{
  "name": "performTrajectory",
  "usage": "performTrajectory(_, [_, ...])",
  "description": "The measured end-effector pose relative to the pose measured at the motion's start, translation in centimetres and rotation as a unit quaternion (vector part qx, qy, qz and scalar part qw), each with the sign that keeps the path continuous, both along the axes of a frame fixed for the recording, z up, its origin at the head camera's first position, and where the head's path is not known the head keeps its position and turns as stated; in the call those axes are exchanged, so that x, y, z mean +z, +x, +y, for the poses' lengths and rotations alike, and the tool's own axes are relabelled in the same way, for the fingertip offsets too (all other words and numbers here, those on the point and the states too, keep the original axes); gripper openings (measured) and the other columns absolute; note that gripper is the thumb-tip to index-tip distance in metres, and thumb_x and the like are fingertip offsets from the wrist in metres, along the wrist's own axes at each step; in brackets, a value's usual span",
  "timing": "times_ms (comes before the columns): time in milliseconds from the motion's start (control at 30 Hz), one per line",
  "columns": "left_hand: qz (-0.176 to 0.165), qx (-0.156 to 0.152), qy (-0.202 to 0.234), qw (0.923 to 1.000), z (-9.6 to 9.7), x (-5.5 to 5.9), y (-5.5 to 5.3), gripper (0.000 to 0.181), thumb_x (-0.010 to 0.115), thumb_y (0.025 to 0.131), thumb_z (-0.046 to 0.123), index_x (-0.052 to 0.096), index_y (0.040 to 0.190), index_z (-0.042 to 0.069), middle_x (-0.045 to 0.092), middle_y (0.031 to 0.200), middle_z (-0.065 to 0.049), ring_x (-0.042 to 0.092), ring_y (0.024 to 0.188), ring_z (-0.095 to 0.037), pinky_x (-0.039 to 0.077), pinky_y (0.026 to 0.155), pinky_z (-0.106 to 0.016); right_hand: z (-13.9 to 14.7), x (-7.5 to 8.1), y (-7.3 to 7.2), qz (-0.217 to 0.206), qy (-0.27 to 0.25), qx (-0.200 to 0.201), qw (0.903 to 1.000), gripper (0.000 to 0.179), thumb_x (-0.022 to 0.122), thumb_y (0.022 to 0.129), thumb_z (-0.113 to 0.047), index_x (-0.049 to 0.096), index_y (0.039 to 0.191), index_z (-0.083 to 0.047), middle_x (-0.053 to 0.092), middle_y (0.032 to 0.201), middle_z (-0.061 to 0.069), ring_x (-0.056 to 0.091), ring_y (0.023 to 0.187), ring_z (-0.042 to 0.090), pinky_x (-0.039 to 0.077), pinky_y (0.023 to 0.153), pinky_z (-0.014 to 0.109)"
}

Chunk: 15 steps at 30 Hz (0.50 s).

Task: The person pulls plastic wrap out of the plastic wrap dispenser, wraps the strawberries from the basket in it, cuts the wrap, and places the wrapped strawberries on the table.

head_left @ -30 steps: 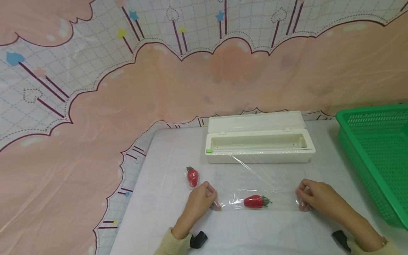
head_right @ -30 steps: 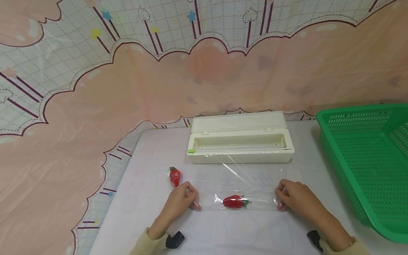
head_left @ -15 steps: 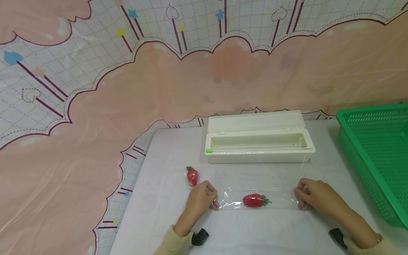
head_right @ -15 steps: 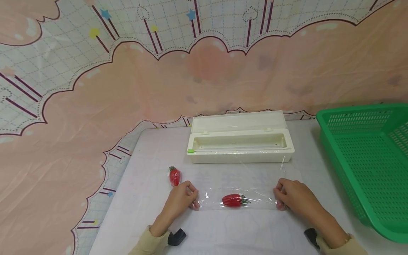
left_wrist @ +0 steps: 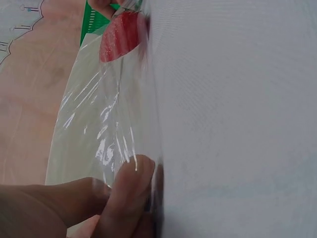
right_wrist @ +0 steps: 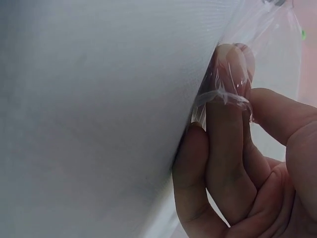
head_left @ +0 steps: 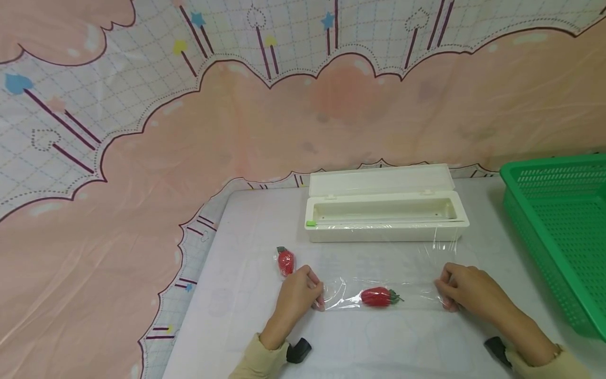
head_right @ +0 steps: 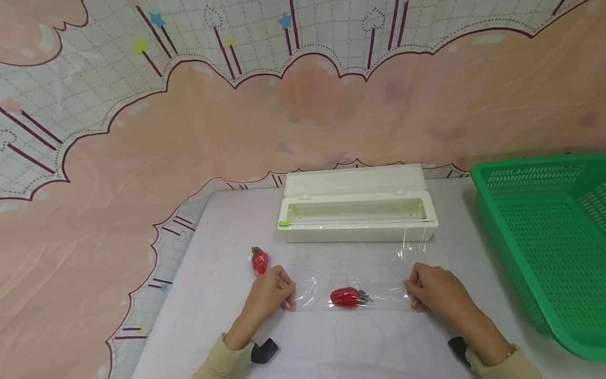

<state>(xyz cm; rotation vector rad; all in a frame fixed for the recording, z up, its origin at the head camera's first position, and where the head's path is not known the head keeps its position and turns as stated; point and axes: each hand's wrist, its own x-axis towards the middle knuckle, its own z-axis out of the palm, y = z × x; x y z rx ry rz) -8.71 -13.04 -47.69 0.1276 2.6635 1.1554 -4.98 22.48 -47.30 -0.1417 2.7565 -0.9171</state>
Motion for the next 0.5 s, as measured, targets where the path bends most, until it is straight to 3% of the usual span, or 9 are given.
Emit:
performTrajectory(300, [-0.009,0.033,0.004,0.9994,0.34,0.24,-0.06,0.013,0.069,0.086,0.002,0.057,0.083,0.004,0.062,0.056,0.001,0.062,0.042,-0.007,0.046,0.044,-0.019,0.02,0.02,-0.39,0.007,0.016,-0.006,0.9998,0.016,0.065,0.092,-0.013,0.056,0.08,-0.008,0.058,0.055,-0.008,0.05,0.053,0.01,0.034,0.049,0.024])
performTrajectory(500, [0.014,0.046,-0.022,0.9986,0.5,0.34,-0.04,0.015,0.072,0.084,0.002,0.059,0.078,0.005,0.058,0.056,0.002,0.055,0.042,-0.006,0.045,0.041,-0.02,0.03,0.21,-0.54,0.0,0.011,-0.003,0.9999,0.016,0.065,0.093,-0.012,0.056,0.081,-0.008,0.058,0.055,-0.008,0.05,0.053,0.011,0.035,0.049,0.024])
